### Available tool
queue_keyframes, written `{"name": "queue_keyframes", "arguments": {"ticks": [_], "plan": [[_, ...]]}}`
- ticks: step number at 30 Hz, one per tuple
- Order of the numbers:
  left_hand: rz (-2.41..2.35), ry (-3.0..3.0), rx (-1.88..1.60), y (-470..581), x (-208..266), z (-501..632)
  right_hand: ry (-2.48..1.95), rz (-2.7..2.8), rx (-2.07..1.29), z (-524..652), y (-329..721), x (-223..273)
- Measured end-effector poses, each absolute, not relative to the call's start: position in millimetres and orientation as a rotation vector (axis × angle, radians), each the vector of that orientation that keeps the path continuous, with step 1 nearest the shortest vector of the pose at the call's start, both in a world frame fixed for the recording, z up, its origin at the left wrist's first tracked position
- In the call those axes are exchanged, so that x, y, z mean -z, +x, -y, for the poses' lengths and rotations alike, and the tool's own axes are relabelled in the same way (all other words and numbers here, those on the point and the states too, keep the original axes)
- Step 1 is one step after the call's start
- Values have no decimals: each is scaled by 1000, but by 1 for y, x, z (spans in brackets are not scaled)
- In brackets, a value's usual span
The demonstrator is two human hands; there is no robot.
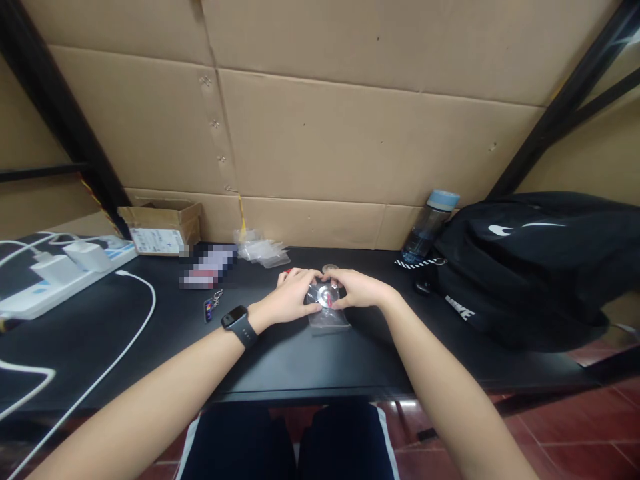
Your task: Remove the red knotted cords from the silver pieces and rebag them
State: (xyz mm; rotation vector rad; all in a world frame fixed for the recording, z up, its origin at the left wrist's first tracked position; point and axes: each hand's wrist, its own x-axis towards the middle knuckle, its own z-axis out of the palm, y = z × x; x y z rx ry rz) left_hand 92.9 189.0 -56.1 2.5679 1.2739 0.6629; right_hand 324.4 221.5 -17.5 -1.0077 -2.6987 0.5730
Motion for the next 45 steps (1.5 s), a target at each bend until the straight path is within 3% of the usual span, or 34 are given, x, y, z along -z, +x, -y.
{"name": "queue_keyframes", "arguments": {"ticks": [9,22,45], "plan": [[-847,2744,-492,85,28,-174,-1046,2704,-517,-222,322,18],[-1204,2691,-708,85,42,-186,-1035,2630,-788,-219,326,4],[-1132,2709,-611,86,55,-190,-998,2791,-450,-220,317,18]]}}
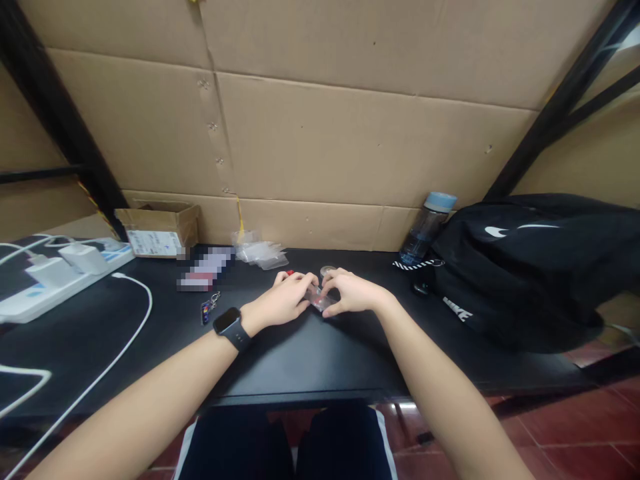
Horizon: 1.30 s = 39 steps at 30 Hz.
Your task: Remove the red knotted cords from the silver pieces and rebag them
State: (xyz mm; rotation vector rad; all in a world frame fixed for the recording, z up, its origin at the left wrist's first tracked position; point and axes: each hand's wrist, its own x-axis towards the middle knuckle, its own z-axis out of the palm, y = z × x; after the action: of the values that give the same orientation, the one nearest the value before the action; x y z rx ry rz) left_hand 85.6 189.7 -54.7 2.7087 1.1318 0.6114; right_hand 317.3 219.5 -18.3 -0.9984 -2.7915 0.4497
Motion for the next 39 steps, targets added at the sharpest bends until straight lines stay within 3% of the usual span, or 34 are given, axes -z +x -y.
{"name": "queue_keyframes", "arguments": {"ticks": [11,20,25,29,32,39], "plan": [[-1203,2548,-784,86,56,-196,-920,2469,-707,-224,322,17],[-1251,2521,-791,85,54,-196,-1145,2385,-911,-240,369,7],[-1260,2562,-761,82,53,-196,-1589,2313,-756,-258,412,13],[-1275,2581,-748,82,53,-195,-1889,2176,-371,-268,418,24],[-1283,2625,-716,81,50,-195,-1799,2197,-168,-269,411,26],[-1654,2635,-821,50,31,-206,-1516,2607,-205,-269,398,25]]}}
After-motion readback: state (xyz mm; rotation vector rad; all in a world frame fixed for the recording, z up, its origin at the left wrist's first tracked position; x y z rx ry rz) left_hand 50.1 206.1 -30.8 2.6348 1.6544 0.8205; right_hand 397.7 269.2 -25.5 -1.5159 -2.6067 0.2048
